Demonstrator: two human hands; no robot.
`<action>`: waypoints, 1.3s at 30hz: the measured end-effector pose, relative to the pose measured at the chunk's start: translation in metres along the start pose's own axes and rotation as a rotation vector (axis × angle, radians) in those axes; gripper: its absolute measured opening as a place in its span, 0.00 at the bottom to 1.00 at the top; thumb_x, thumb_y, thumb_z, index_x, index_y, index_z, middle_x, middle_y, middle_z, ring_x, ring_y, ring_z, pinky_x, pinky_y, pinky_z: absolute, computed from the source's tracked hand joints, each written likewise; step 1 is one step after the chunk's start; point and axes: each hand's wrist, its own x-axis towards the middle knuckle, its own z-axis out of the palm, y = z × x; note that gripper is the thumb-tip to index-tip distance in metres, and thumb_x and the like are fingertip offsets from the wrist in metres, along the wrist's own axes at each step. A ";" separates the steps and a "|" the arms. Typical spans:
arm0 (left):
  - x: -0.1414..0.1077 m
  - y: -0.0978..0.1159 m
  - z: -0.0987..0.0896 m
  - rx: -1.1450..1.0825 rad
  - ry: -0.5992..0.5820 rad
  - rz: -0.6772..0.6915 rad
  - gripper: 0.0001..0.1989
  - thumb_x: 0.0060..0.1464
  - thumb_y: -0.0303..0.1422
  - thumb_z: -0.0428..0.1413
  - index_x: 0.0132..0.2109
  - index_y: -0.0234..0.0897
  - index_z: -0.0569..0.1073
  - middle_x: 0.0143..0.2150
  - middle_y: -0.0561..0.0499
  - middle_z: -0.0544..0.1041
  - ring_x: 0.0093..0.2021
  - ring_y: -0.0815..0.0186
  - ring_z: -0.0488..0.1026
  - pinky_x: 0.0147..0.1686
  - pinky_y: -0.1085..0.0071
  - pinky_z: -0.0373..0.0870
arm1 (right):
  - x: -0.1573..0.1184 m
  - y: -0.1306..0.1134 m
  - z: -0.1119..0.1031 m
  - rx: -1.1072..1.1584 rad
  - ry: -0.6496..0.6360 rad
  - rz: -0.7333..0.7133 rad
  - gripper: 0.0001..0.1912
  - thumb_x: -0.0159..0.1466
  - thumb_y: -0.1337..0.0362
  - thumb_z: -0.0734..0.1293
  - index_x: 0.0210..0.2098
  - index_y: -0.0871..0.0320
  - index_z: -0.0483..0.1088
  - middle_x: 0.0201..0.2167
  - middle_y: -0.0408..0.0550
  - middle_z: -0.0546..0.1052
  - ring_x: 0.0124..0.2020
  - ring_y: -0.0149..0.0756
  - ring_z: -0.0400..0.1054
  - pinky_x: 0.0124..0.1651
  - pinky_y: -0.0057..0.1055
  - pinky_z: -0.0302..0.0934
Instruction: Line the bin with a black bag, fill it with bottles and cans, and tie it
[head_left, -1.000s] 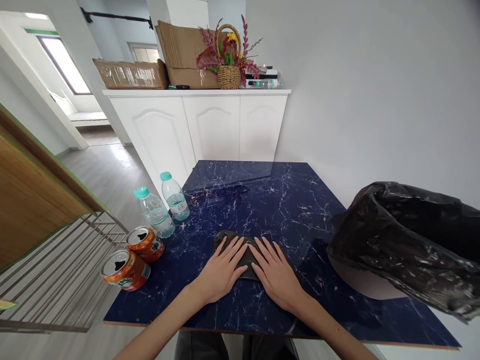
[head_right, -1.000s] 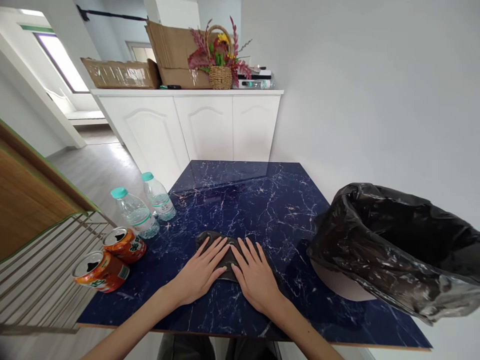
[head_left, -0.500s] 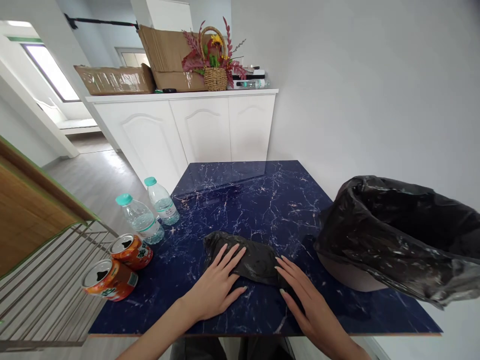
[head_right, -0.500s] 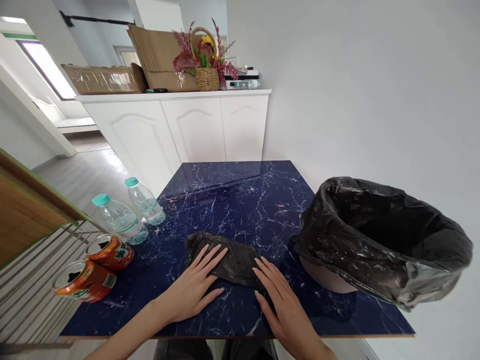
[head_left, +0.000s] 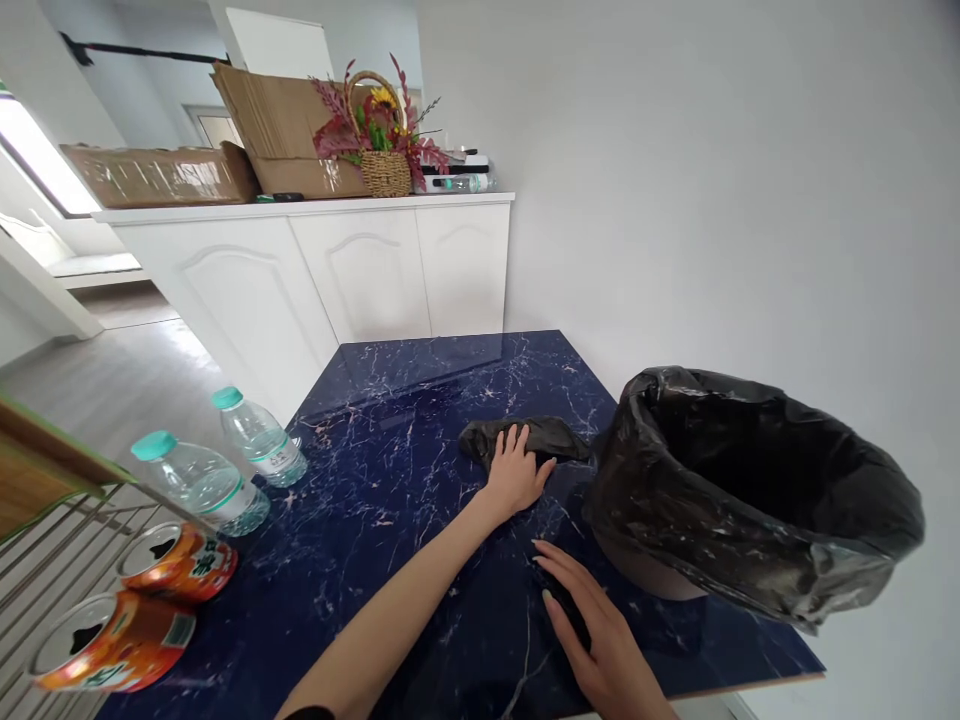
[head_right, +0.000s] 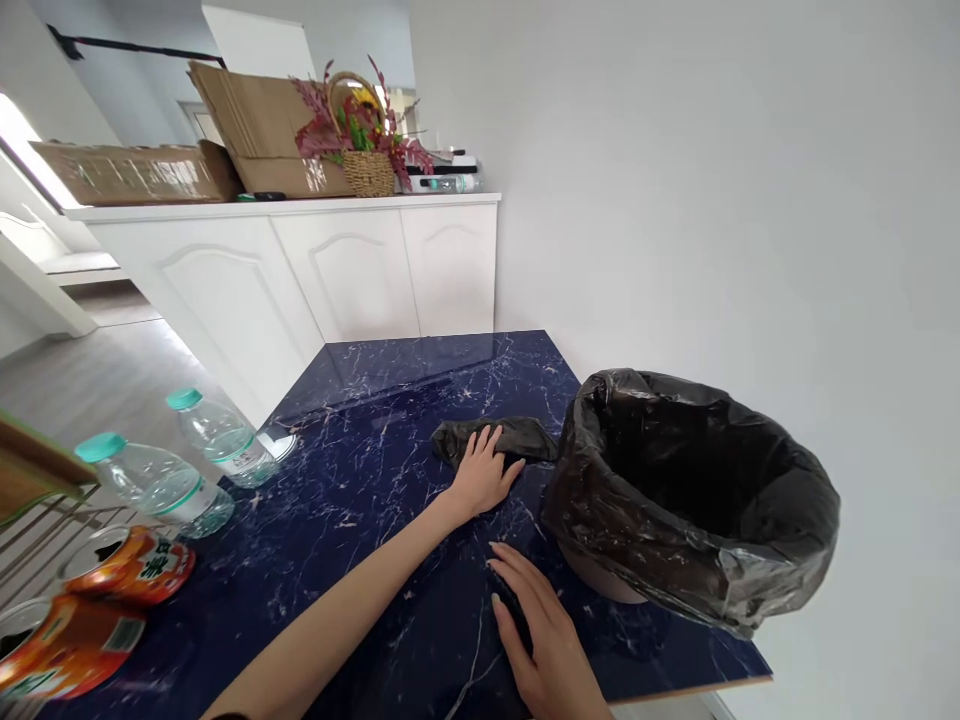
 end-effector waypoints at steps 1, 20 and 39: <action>0.015 0.007 0.007 -0.015 0.009 -0.016 0.33 0.75 0.49 0.41 0.52 0.27 0.82 0.77 0.31 0.60 0.79 0.38 0.50 0.76 0.39 0.47 | 0.001 0.002 0.001 0.001 0.025 -0.010 0.24 0.79 0.57 0.59 0.73 0.40 0.62 0.73 0.44 0.67 0.73 0.47 0.63 0.70 0.46 0.67; 0.010 -0.016 -0.003 -0.053 -0.049 0.241 0.32 0.73 0.54 0.44 0.77 0.49 0.59 0.81 0.44 0.53 0.80 0.37 0.43 0.74 0.30 0.41 | 0.003 0.004 0.017 0.016 0.066 0.121 0.21 0.79 0.51 0.59 0.69 0.35 0.67 0.68 0.41 0.73 0.67 0.49 0.71 0.64 0.46 0.75; -0.139 -0.063 -0.050 0.065 0.040 0.176 0.28 0.77 0.45 0.43 0.77 0.45 0.59 0.79 0.46 0.58 0.79 0.51 0.52 0.75 0.44 0.54 | 0.003 -0.004 0.002 -0.018 0.108 0.054 0.18 0.77 0.51 0.60 0.61 0.44 0.75 0.62 0.47 0.79 0.63 0.48 0.75 0.62 0.45 0.75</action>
